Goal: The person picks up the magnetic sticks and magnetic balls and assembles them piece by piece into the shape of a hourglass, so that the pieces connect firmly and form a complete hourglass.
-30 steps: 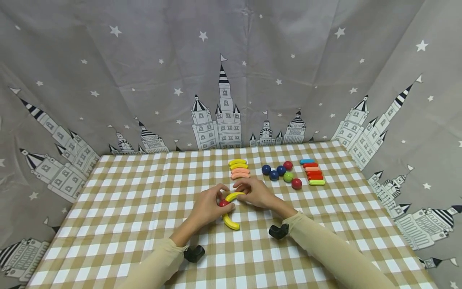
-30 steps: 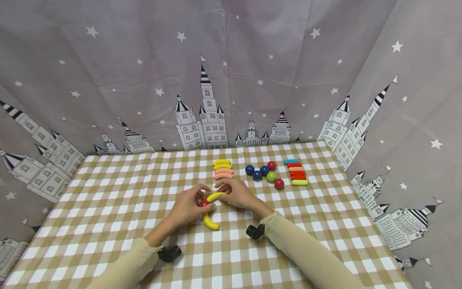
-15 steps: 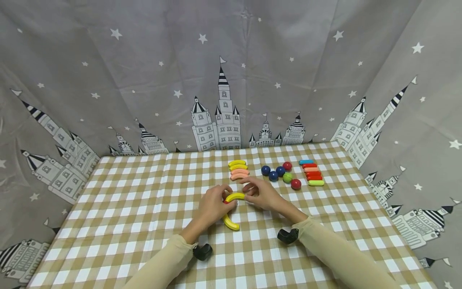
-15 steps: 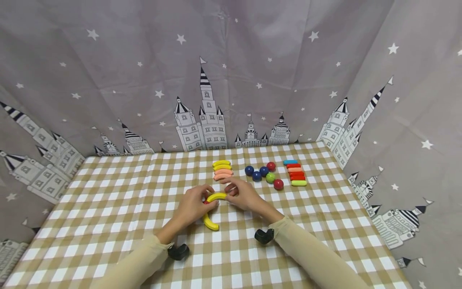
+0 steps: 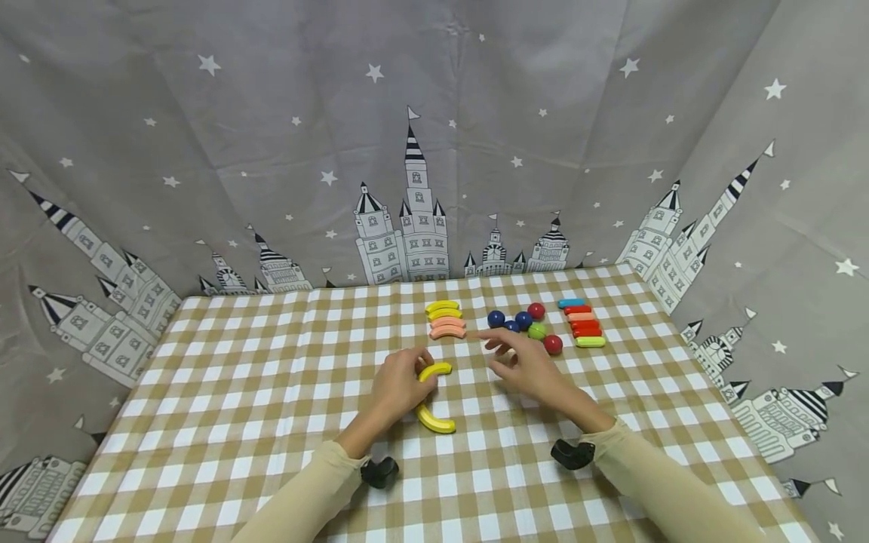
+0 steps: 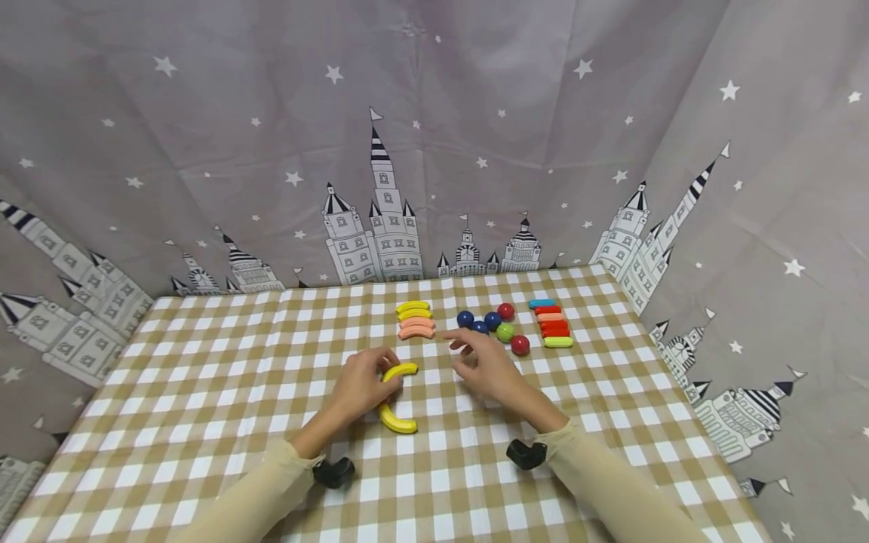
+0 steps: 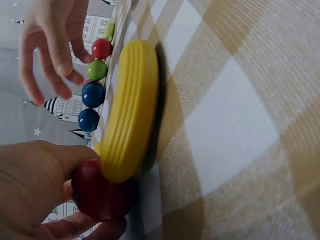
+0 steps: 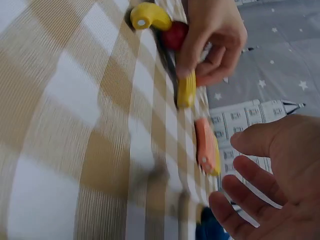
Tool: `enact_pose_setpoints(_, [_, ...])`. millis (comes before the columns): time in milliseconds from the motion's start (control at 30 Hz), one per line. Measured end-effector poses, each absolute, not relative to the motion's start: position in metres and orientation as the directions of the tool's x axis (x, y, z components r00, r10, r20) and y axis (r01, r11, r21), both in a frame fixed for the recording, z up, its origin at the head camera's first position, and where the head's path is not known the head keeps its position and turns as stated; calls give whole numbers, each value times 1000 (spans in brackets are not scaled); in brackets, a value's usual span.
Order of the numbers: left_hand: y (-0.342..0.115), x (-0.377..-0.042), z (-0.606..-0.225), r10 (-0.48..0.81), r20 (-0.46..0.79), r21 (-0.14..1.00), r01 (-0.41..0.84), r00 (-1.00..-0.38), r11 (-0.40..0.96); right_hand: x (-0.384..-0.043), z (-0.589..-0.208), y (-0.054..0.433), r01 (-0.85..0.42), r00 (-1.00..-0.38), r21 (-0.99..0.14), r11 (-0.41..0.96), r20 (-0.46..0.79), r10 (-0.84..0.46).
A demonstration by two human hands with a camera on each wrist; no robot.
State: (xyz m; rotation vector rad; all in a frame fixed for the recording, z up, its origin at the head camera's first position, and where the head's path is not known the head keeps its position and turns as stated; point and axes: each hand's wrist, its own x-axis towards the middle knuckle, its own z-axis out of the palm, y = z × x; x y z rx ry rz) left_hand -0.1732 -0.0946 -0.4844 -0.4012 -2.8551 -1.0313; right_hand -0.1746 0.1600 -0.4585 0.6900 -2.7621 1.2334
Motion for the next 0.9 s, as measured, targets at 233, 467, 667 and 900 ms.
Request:
enact_pose_setpoints(233, [-102,-172,-482,252,112,616,266,-961,741,-175,-462,197,-458,-888,-596,659,331,-318])
enact_pose_setpoints(467, [-107,-172,-482,259,74,609,250,-963,753,-179,-469,232,-439,-890,-564,699,380,-252])
enact_pose_setpoints(667, [-109,-171,-483,267,86,619,261,-960,740,-180,-473,249,-354,-929,-543,762,299,-219])
enact_pose_setpoints(900, [-108,-171,-482,255,77,649,243,-964,721,-182,-477,255,-293,-956,-568,769,163,-244])
